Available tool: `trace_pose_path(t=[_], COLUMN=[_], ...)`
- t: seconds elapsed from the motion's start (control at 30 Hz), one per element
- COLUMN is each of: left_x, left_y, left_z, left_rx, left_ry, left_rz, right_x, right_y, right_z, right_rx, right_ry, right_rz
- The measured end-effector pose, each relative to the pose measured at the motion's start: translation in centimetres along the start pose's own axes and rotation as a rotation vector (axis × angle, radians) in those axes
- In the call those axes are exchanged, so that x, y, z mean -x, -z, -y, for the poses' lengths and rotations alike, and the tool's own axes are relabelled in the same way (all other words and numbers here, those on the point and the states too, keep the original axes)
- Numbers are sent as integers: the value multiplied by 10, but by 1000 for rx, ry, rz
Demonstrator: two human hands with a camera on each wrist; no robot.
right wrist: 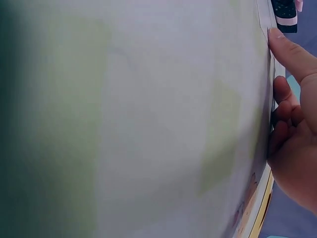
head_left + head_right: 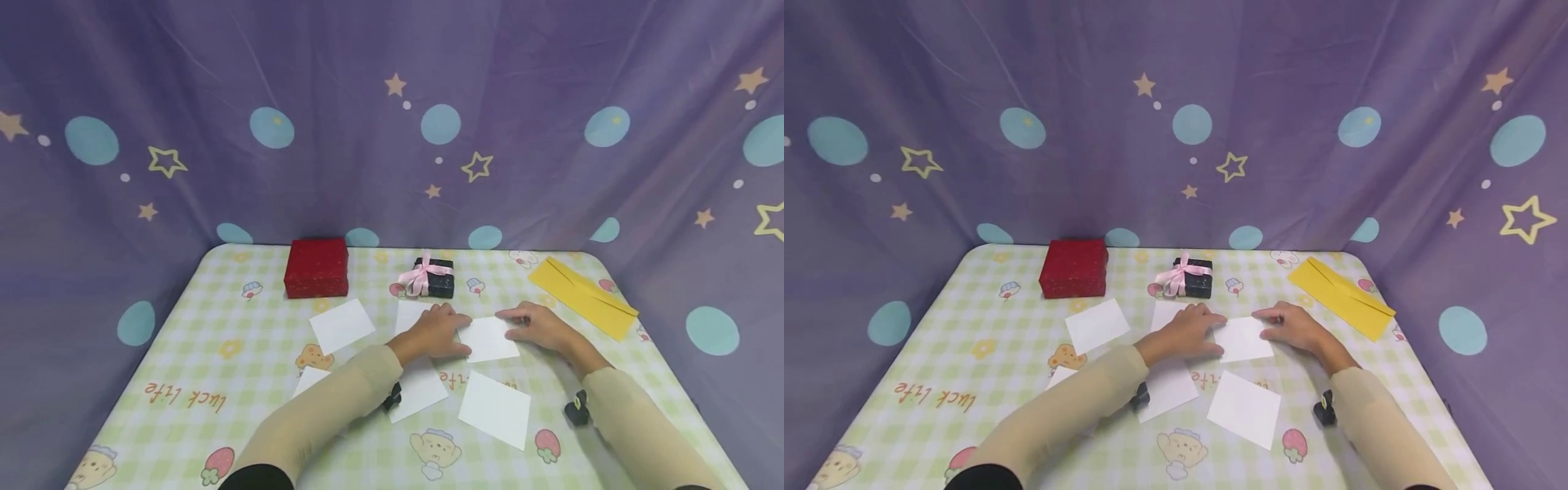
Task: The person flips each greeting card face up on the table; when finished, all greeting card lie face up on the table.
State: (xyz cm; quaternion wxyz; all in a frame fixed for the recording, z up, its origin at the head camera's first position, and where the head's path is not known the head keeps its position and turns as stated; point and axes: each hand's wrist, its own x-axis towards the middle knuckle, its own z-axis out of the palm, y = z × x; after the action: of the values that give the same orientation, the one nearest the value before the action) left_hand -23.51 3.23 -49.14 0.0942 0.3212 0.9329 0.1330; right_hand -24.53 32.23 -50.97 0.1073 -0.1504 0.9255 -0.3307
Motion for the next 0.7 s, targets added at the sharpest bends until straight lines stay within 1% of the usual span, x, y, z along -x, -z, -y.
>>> trace_pose_path(t=[0.1,0.17,0.33,0.43,0.6,0.7], left_x=[-2,-1,0,1,1,0], left_y=[-3,-4,-2,-1,1,-1], left_z=[-1,-2,-4,-5,-9,-10], left_rx=[-62,-87,-105,-116,-123,-126], left_ry=[6,10,36,49,55,59], left_rz=[-4,-13,-11,-2,19,28], right_x=[-3,-4,-7,-10,-13,-12], right_y=[1,1,0,0,2,2], right_z=[1,1,0,1,4,6], right_rx=[6,5,9,0,-39,-65], right_ry=[11,24,31,0,-79,-103], right_rz=[-8,-17,-24,-7,32,45])
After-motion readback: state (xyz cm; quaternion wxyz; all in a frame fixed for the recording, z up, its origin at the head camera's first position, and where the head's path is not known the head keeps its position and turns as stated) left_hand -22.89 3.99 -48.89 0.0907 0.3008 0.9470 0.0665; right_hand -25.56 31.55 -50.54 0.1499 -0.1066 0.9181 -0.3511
